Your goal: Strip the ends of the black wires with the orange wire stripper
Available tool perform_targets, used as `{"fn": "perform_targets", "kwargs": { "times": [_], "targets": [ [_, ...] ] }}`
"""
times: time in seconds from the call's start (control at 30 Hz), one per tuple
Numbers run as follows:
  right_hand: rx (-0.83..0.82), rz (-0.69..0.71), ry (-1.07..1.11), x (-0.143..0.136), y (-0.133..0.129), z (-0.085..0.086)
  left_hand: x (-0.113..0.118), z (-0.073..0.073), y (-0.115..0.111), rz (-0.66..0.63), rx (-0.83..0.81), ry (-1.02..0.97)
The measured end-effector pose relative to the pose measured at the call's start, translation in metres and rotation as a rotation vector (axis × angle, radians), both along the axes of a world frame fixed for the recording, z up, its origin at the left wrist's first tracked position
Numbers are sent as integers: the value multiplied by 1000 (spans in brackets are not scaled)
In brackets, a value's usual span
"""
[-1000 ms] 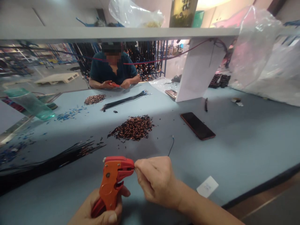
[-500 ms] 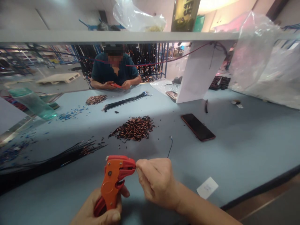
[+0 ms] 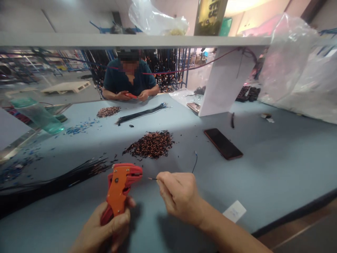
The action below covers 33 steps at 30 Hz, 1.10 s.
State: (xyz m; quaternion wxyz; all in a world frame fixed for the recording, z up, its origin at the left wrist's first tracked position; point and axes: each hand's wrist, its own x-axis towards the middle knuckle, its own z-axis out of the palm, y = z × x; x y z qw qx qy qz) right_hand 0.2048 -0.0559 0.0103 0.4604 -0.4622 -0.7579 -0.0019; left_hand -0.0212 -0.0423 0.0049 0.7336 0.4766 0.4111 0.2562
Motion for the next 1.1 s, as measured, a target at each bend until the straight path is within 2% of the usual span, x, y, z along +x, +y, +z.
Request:
{"fn": "perform_targets", "kwargs": {
  "times": [0.13, 0.33, 0.53, 0.7, 0.77, 0.83, 0.93, 1.0, 1.03, 1.1],
  "targets": [
    [3, -15, -7, 1, 2, 0, -1, 4, 6, 88, -10, -60],
    [-20, 16, 1, -2, 2, -2, -1, 1, 5, 43, -20, -123],
    [-261, 41, 82, -5, 3, -2, -5, -2, 4, -25, 33, -158],
    [-460, 81, 202, -9, 0, 1, -5, -2, 0, -109, 196, -119],
    [-518, 102, 258, -11, -1, 3, -7, -2, -2, -115, 319, -71],
    [-571, 125, 323, -12, -2, 6, -9, -3, -1, -92, 513, 42],
    [-679, 173, 452, -14, -3, 9, -12, -5, 5, -46, 955, 253],
    [-772, 218, 542, -15, -3, 9, -13, -7, 11, -36, 1282, 314],
    [-814, 245, 588, -16, -3, 8, -13, -8, 14, -43, 1402, 323],
    [-887, 296, 681, -18, -3, 5, -11, -11, 17, -84, 1543, 352]
  ]
}}
